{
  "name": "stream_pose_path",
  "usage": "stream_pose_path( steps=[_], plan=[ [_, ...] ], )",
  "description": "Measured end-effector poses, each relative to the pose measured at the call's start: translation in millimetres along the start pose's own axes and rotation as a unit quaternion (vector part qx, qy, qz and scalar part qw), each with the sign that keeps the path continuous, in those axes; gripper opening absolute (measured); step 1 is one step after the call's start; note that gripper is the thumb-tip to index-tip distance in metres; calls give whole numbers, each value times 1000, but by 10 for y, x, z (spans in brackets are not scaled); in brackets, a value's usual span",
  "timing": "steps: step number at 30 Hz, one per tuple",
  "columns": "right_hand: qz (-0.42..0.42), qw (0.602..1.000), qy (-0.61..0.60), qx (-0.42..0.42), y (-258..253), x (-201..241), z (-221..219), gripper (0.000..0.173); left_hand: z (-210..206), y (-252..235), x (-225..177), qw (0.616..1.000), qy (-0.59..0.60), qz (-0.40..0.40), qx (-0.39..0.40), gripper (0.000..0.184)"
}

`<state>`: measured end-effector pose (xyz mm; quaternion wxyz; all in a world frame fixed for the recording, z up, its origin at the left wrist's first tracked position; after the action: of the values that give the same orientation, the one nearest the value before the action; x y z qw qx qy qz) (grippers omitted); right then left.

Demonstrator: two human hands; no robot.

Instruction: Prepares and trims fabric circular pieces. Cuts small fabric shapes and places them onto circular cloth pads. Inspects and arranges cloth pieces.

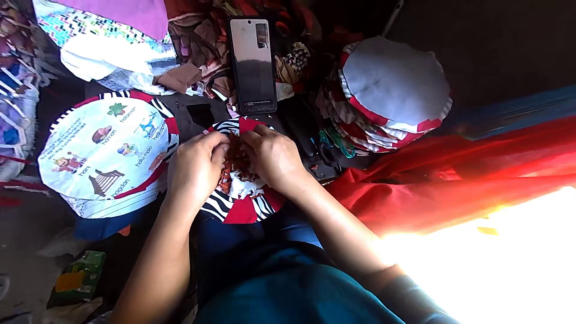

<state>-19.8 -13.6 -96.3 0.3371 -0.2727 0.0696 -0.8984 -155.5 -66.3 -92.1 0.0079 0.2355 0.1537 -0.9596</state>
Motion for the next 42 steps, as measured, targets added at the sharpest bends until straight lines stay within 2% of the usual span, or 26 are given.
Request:
stream_pose_path(
  steps=[4, 7, 12, 15, 18, 20, 24, 30, 33, 35, 38, 40, 42],
  plan=[
    [5, 1000, 17, -1, 37, 8, -6, 23, 19, -19, 22, 1000, -21, 2, -6, 24],
    [22, 1000, 11, 11, 37, 38, -18, 27, -13, 24, 76, 999, -13, 6, 32, 29],
    [29, 1000, -1, -9, -42, 6, -86, 9, 22, 100, 97, 1000, 0, 6, 27, 18],
    [31, 999, 5, -28, -20, 48, -74, 13, 89, 131, 88, 1000, 1, -2, -1, 19],
    [40, 999, 9, -23, 82, 110, -4, 20, 146, 159, 64, 1000, 2, 9, -14, 28],
    [64, 998, -23, 1, 194, 143, 40, 22, 156, 192, 78, 1000, 10, 6, -11, 26],
    [89, 993, -31, 70, 384, 146, -12, 10, 109, 273, 115, 1000, 3, -25, 17, 13],
    [63, 997, -39, 10, 334, 92, 38, 8, 202, 361, 11, 999, 15, -39, -9, 24],
    [87, 993, -74, 7, 342, 118, 56, 7, 142, 399, -160, 997, 54, -57, 8, 29],
    [102, 991, -90, 12, 377, 128, 104, 10, 82, 419, -249, 996, 73, -53, 22, 21],
    [22, 998, -41, -31, 468, -61, 341, 15, 81, 433, -254, 996, 79, -35, 15, 7],
    [-81, 993, 55, -68, 541, -316, 605, 22, 112, 441, -225, 996, 81, -21, 6, 9],
    [-171, 976, 126, -53, 598, -558, 795, 28, 133, 454, -203, 996, 84, -6, 5, 12]
  ],
)
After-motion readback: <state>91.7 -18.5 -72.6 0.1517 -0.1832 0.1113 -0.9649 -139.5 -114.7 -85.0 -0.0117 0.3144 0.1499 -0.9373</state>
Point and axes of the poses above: each hand's wrist, its own y-axis away from the middle knuckle, its own z-axis out of the back of the hand, x = y × z, the point moved 5 cm from there along -y, towards the middle knuckle, and after that the axes turned 6 degrees about -z, right-handed, at the moved point
